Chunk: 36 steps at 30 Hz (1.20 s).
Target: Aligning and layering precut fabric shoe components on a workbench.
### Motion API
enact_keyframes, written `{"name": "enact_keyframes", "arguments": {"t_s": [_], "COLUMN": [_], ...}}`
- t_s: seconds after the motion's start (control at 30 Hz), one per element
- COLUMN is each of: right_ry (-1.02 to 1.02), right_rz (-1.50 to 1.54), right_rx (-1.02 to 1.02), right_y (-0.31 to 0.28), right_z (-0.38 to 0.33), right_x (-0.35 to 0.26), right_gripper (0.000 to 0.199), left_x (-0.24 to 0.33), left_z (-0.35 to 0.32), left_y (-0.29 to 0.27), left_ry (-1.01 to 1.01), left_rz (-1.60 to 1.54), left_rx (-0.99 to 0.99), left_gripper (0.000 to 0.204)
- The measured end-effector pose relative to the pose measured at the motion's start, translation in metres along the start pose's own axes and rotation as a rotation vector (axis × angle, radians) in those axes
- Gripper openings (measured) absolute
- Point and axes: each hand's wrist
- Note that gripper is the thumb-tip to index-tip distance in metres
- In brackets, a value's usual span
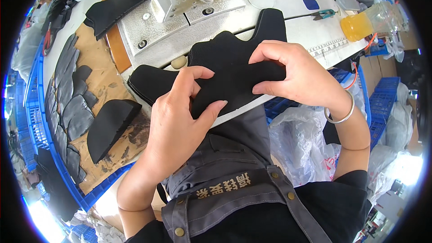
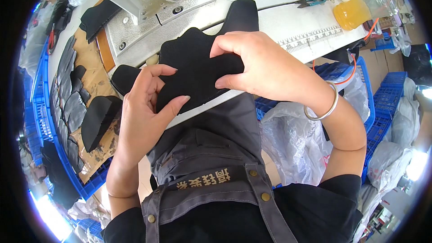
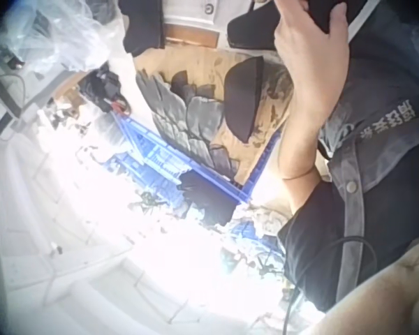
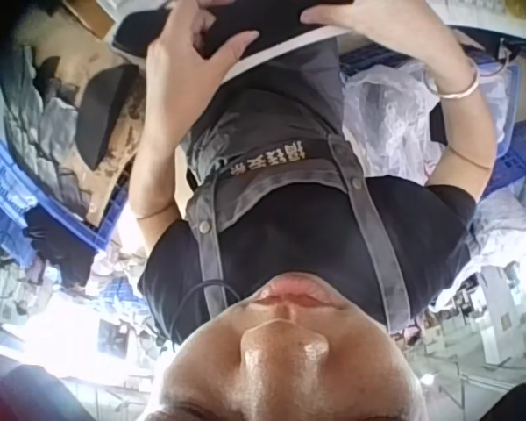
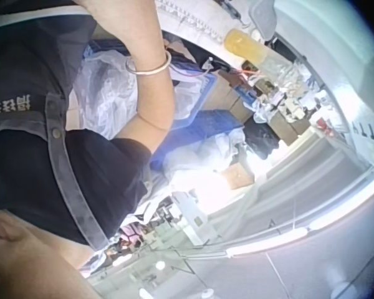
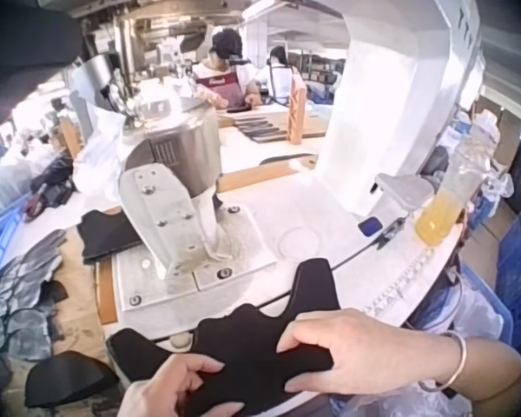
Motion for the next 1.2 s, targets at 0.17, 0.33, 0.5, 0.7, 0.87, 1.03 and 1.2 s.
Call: {"name": "enact_keyframes", "arguments": {"t_s": [0.17,0.33,0.5,0.7,0.87,1.03,1.2], "right_ry": [-0.021,-0.013,-0.091,-0.025,0.013,0.085,0.118], "right_rz": [-0.032,-0.037,-0.077,-0.192,-0.228,-0.222,-0.249], "right_rx": [-0.003,0.003,0.025,-0.035,-0.06,-0.09,-0.116], "right_y": [-0.001,0.001,0.005,0.008,0.005,0.004,0.005], "right_z": [0.0,0.0,0.002,0.008,0.011,0.011,0.014], "right_x": [0.0,0.0,-0.004,-0.02,-0.023,-0.028,-0.035], "right_gripper": [0.033,0.034,0.041,0.05,0.051,0.048,0.05], "left_x": [0.003,0.0,0.003,0.003,-0.005,-0.01,-0.015], "left_z": [-0.001,-0.002,-0.002,-0.001,0.006,0.01,0.009], "left_y": [0.0,0.003,0.003,-0.008,-0.028,-0.028,-0.028], "left_ry": [0.018,0.077,0.133,0.112,0.049,0.107,0.12], "left_rz": [0.048,0.078,0.147,0.222,0.138,0.127,0.118], "left_rx": [0.002,0.03,0.038,0.011,-0.124,-0.115,-0.099], "left_gripper": [0.042,0.042,0.04,0.034,0.024,0.027,0.027]}}
Point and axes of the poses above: each hand's wrist, its own z-axis towards the middle knuckle, its own y-axis out of the palm, x = y × z, and after that the axes turned 7 degrees about x, right-handed
